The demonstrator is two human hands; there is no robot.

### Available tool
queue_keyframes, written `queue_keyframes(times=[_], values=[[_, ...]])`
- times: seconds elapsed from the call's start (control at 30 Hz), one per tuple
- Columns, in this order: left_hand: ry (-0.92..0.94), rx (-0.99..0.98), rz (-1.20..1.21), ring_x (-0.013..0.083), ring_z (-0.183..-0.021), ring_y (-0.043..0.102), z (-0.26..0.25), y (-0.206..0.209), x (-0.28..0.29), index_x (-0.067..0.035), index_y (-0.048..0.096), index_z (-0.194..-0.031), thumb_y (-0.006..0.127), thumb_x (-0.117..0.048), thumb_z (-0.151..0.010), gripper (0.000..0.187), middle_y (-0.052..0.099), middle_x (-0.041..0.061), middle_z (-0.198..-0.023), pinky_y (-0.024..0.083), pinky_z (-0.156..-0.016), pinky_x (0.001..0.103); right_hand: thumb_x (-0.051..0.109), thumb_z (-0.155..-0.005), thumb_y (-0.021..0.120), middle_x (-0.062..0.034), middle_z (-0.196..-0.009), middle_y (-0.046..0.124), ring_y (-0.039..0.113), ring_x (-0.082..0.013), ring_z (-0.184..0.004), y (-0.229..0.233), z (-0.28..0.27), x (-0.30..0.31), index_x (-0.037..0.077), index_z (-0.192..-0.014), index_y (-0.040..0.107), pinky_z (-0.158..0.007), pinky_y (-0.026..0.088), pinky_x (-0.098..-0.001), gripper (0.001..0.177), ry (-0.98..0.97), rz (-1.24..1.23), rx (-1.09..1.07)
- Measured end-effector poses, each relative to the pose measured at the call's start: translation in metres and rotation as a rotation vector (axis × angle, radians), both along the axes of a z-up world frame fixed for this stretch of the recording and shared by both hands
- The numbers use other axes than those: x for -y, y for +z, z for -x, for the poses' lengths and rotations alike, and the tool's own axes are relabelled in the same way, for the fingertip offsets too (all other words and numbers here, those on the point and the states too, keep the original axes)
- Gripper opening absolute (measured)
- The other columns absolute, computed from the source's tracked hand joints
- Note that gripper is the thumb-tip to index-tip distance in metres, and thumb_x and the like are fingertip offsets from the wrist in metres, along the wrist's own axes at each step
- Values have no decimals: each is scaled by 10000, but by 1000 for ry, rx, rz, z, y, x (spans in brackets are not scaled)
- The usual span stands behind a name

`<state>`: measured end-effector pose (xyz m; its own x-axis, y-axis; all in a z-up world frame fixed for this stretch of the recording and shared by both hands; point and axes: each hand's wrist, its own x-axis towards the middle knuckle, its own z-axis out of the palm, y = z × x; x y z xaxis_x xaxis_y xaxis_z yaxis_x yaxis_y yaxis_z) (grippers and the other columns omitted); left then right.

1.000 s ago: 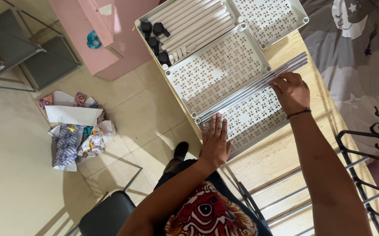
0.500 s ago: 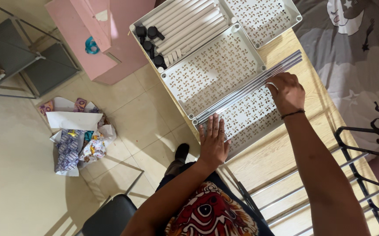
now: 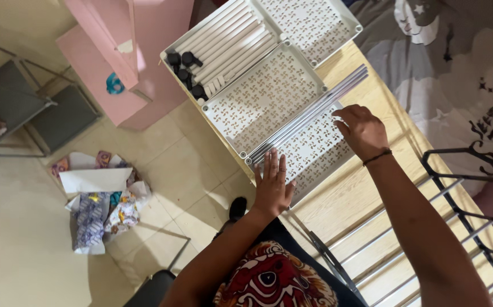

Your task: The person assembles a metal shelving unit by inserting horizontal rods into a black frame. They repeatedly pick up rods from a white tray, insert them into the frame, and adjust the structure. The task continues with multiple insertions and adjustments throughout the clip.

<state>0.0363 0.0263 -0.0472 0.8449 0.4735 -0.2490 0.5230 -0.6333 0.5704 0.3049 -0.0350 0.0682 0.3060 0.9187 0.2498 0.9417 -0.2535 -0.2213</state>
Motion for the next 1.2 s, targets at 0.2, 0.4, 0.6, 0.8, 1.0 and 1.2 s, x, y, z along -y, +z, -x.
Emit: queue_keyframes(times=[0.2, 0.4, 0.6, 0.8, 1.0, 1.2], values=[[-24, 151, -117, 390, -1590, -8, 20, 31, -2, -47, 91, -1644, 437, -464, -1056, 799, -15, 223, -1718, 15, -1202, 699, 241, -922, 724, -82, -1109, 741, 712, -274, -995, 51, 36, 26, 148, -1176, 737, -807, 610, -397, 271, 10, 104, 17], [-108, 202, -109, 392, -1592, 0, 41, 77, -3, -24, 142, -1624, 463, -427, -1058, 766, 16, 235, -1709, 19, -1182, 726, 325, -906, 721, -89, -1159, 741, 726, -258, -1031, 107, 99, 58, 160, -1220, 715, -842, 609, -375, 355, -48, 97, -36], [-155, 250, -37, 392, -1589, 21, 74, 119, -12, 3, 189, -1617, 440, -411, -1054, 742, 42, 241, -1710, 22, -1172, 726, 424, -888, 682, -71, -1153, 745, 735, -254, -1010, 170, 169, 108, 193, -1237, 690, -841, 610, -370, 418, -178, 295, -161], [-233, 278, -32, 403, -1588, 55, 103, 146, -6, 30, 257, -1584, 445, -395, -1071, 692, 87, 253, -1705, 19, -1164, 743, 504, -877, 620, -82, -1260, 691, 699, -282, -1099, 194, 233, 164, 223, -1361, 639, -906, 579, -408, 560, -475, 385, -216], [-380, 414, -111, 422, -1586, 154, 111, 149, 23, 21, 286, -1582, 468, -373, -1082, 662, 155, 267, -1700, 107, -1164, 755, 539, -865, 641, -121, -1304, 678, 642, -324, -1209, 173, 285, 227, 154, -1344, 627, -998, 524, -465, 614, -721, 230, -159], [-525, 388, -56, 383, -1554, 262, 105, 147, 55, -15, 334, -1564, 476, -385, -1062, 640, 237, 214, -1685, 163, -1171, 732, 574, -855, 647, -123, -1284, 684, 651, -315, -1218, 126, 321, 281, 151, -1345, 625, -1039, 512, -456, 648, -852, 215, -132]])
